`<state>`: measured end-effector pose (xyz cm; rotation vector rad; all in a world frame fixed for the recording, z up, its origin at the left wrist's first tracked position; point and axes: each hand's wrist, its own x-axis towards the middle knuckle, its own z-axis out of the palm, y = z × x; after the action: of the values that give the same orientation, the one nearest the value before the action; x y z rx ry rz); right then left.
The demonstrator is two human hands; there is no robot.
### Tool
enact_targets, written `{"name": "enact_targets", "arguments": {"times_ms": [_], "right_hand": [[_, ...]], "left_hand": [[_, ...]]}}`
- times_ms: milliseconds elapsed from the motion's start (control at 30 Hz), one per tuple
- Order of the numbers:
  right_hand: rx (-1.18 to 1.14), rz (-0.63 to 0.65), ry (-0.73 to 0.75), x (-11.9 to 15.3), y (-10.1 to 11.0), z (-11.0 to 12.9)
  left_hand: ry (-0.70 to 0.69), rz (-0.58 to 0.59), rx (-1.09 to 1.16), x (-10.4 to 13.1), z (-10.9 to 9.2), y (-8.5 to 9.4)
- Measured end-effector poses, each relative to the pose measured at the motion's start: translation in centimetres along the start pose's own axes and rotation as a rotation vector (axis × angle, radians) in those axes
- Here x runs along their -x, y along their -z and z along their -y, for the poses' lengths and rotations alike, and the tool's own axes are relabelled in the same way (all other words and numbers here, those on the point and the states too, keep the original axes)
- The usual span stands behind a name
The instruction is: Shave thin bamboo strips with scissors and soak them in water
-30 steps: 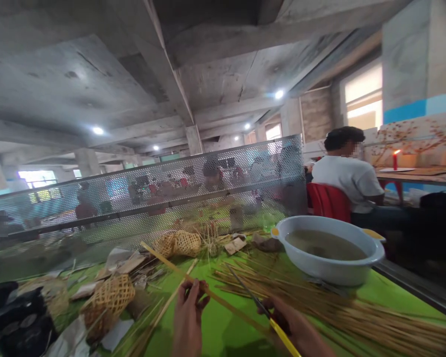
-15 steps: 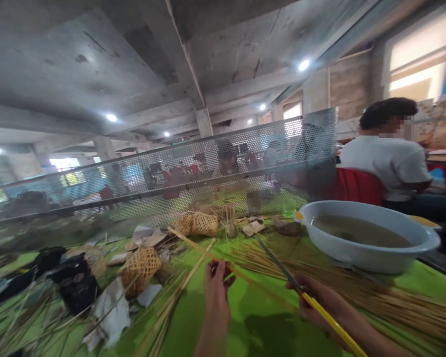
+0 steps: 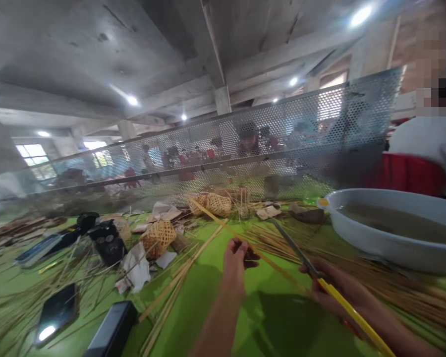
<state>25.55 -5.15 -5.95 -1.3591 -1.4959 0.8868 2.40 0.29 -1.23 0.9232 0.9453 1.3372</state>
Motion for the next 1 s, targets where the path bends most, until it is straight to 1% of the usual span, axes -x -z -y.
{"name": "enact_targets", "arguments": {"times_ms": [33,100,167,233,333,467,567,667,733,1000], "right_hand": [[-0.003,0.012,0.002,0.4,0.2,0.6],[-0.016,0.087,0.005,1.1,0.8,1.9],[0.000,0.160,0.012,1.5,1.4,3.1],[0.004,0.212,0.039,1.8,1.8,4.0],[0.023,0.289,0.060,2.2,2.3,4.5],[0.076,0.333,0.012,3.0,2.8,4.7],[0.145,0.386,0.041,3.2,3.1,5.2],[0.246,0.458,0.092,3.0,3.3,5.8],[0.286,0.481,0.105,2.9,3.3,6.1],[0.263,0.523,0.113,3.0,3.2,6.3]], "left_hand": [[-0.015,-0.008,-0.010,-0.3,-0.4,0.3],[-0.058,-0.059,0.018,-0.9,-1.2,1.0],[-0.120,-0.114,0.070,-1.6,-2.2,1.9],[-0.151,-0.148,0.089,-2.2,-3.1,3.0],[-0.181,-0.180,0.105,-2.7,-4.2,4.3],[-0.206,-0.238,0.173,-3.0,-4.9,5.5],[-0.217,-0.258,0.197,-3.2,-5.0,5.8],[-0.241,-0.237,0.200,-3.3,-4.9,5.9],[-0.262,-0.223,0.205,-3.3,-4.9,5.9],[-0.289,-0.162,0.211,-2.8,-5.0,5.0]]}}
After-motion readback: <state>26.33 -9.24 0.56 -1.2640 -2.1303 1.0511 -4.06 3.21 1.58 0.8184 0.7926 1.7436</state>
